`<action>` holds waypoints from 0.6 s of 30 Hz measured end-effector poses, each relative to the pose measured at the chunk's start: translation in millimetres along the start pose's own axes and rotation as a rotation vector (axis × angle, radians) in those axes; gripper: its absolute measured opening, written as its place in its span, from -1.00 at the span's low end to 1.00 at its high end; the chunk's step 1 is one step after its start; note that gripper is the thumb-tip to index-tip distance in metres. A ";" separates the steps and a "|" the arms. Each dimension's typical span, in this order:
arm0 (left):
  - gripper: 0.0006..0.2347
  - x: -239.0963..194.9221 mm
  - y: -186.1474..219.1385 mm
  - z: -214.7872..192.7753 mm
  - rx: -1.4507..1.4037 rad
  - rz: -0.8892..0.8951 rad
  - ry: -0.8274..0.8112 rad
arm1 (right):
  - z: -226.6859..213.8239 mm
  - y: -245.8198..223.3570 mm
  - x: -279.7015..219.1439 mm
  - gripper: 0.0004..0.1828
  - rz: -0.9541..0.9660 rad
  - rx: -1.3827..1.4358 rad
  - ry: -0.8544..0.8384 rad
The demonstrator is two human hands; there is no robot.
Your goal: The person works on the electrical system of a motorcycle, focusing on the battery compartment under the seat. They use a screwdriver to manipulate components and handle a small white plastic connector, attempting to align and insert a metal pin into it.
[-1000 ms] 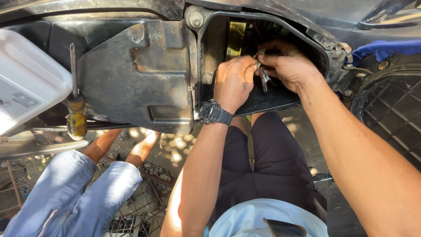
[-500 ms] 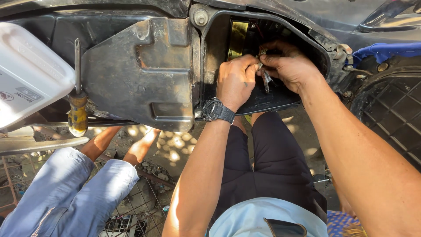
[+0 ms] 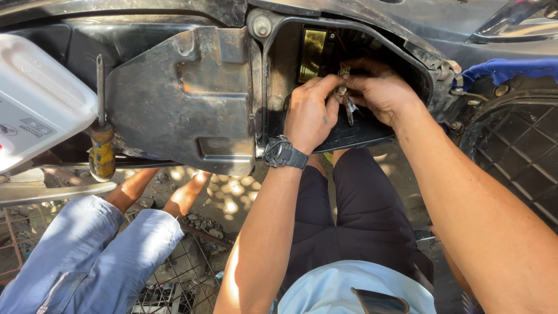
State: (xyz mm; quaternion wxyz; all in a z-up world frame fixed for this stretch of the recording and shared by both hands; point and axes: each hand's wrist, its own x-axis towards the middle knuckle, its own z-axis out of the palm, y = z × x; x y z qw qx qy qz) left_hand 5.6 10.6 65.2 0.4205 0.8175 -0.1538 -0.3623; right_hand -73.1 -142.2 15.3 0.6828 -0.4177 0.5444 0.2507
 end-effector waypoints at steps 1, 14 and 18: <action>-0.81 -0.7 -2.1 1.7 0.002 -0.004 0.001 | -0.3 0.4 0.9 -0.20 0.002 0.000 -0.004; -0.93 4.5 -6.4 5.8 -0.019 -0.026 -0.010 | -4.8 5.2 2.8 -0.31 -0.066 -0.084 -0.016; -0.93 4.9 -2.0 2.3 -0.066 -0.093 -0.011 | 1.7 -3.9 -5.4 -0.33 -0.080 -0.094 -0.022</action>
